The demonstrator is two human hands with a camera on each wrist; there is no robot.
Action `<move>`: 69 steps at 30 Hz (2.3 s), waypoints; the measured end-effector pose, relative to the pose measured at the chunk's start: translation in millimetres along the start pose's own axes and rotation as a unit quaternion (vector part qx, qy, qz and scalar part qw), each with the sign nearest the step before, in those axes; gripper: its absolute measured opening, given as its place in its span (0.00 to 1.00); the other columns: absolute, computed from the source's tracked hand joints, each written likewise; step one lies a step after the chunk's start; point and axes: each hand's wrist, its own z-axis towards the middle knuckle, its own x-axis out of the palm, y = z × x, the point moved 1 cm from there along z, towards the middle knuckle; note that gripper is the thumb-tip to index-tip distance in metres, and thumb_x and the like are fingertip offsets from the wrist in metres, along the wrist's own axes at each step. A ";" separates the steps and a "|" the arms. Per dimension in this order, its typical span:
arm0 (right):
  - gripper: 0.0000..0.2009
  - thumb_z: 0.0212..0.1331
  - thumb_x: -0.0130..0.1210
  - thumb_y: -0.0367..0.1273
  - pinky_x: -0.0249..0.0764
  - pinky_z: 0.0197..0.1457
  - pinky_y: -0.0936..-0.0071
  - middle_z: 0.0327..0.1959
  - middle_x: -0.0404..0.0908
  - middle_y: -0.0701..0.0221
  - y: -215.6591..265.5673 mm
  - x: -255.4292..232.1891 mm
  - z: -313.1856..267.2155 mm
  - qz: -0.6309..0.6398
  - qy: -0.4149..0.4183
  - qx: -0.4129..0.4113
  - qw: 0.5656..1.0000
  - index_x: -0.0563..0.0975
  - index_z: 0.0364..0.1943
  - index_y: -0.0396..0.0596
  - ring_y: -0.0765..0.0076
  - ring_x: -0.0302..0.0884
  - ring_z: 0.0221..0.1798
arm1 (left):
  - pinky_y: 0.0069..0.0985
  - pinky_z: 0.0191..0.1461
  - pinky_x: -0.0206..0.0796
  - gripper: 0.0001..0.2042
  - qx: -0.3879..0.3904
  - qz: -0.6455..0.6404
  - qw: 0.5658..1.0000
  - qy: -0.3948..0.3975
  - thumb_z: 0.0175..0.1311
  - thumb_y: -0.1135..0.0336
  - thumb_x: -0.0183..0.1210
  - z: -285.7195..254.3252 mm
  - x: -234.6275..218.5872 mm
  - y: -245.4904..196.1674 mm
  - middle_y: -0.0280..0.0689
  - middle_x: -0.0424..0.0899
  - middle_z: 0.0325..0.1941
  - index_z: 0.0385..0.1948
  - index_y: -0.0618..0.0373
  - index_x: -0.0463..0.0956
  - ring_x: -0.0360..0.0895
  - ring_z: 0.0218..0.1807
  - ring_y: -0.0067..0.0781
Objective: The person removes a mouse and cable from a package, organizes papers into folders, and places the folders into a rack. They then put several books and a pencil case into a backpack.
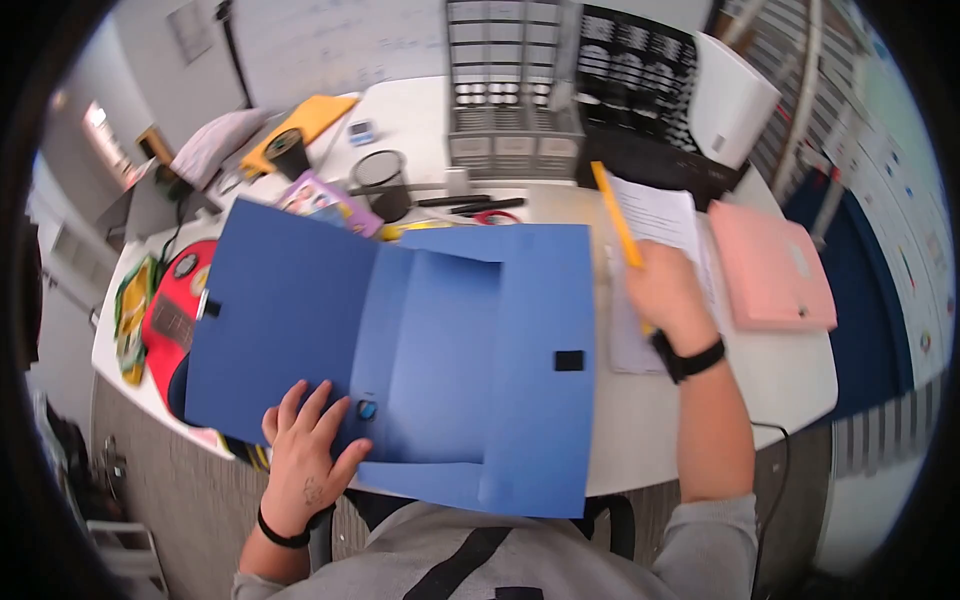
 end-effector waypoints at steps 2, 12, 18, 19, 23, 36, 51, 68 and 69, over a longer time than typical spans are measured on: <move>0.14 0.54 0.50 0.28 0.76 0.47 0.52 0.36 0.82 0.44 -13.2 -17.7 3.8 0.011 -0.058 -0.020 0.998 0.81 0.42 0.36 0.38 0.81 0.42 | 0.52 0.68 0.50 0.25 -0.014 -0.025 0.999 -0.017 0.60 0.52 0.65 3.9 -0.8 8.6 0.47 0.77 0.62 0.54 0.58 0.80 0.68 0.65 0.53; 0.22 0.62 0.47 0.24 0.75 0.53 0.77 0.49 0.83 0.62 35.2 -129.4 -77.2 0.349 -0.182 -0.041 0.919 0.72 0.61 0.31 0.72 0.83 0.46 | 0.38 0.71 0.56 0.29 -0.078 -0.374 0.924 -0.010 0.61 0.57 0.67 21.8 -29.0 18.8 0.47 0.77 0.63 0.62 0.62 0.72 0.71 0.67 0.44; 0.21 0.64 0.50 0.24 0.81 0.45 0.73 0.50 0.84 0.56 148.3 -106.1 -134.9 0.158 -0.136 -0.332 0.920 0.73 0.62 0.34 0.66 0.86 0.42 | 0.42 0.76 0.54 0.46 -0.030 -0.668 0.744 -0.022 0.61 0.41 0.64 30.1 -26.6 4.4 0.46 0.64 0.75 0.75 0.57 0.52 0.62 0.75 0.44; 0.21 0.61 0.53 0.26 0.81 0.39 0.71 0.47 0.83 0.56 168.9 -91.8 -137.8 0.152 -0.098 -0.370 0.911 0.73 0.59 0.34 0.64 0.85 0.37 | 0.45 0.77 0.53 0.50 -0.020 -0.749 0.661 -0.028 0.61 0.37 0.63 32.8 -27.1 -1.8 0.46 0.59 0.77 0.76 0.56 0.47 0.60 0.76 0.45; 0.25 0.55 0.57 0.29 0.80 0.32 0.70 0.47 0.81 0.57 204.8 -15.4 -152.5 0.174 0.056 -0.451 0.874 0.71 0.59 0.34 0.64 0.83 0.32 | 0.45 0.74 0.59 0.49 0.070 -0.853 0.518 -0.007 0.60 0.43 0.66 29.4 -23.8 -15.0 0.44 0.57 0.78 0.77 0.52 0.44 0.61 0.76 0.46; 0.24 0.56 0.65 0.47 0.66 0.67 0.46 0.58 0.76 0.62 115.5 -17.9 -180.8 0.046 0.220 -0.445 0.867 0.80 0.51 0.47 0.45 0.67 0.65 | 0.43 0.67 0.69 0.27 -0.146 -0.771 0.618 -0.046 0.65 0.75 0.54 32.6 -18.0 19.7 0.50 0.76 0.64 0.67 0.65 0.60 0.77 0.63 0.44; 0.19 0.51 0.66 0.53 0.47 0.72 0.27 0.62 0.76 0.66 62.0 11.1 -177.7 0.044 0.152 -0.333 0.930 0.84 0.41 0.57 0.35 0.59 0.72 | 0.35 0.58 0.77 0.23 -0.193 -0.707 0.679 0.039 0.65 0.75 0.56 61.3 -53.3 76.9 0.49 0.81 0.57 0.63 0.69 0.66 0.84 0.53 0.39; 0.19 0.49 0.68 0.52 0.46 0.75 0.31 0.60 0.78 0.68 58.5 12.9 -164.9 0.040 0.157 -0.325 0.932 0.85 0.39 0.57 0.39 0.60 0.73 | 0.34 0.61 0.74 0.28 -0.240 -0.646 0.710 0.148 0.65 0.74 0.57 63.2 -13.5 74.0 0.45 0.78 0.59 0.67 0.66 0.62 0.80 0.56 0.35; 0.19 0.49 0.68 0.52 0.46 0.75 0.32 0.60 0.78 0.68 58.9 13.4 -164.8 0.040 0.157 -0.325 0.932 0.85 0.38 0.57 0.39 0.60 0.73 | 0.34 0.62 0.74 0.27 -0.237 -0.652 0.705 0.150 0.65 0.74 0.57 63.8 -12.3 72.7 0.45 0.78 0.60 0.67 0.66 0.62 0.80 0.56 0.35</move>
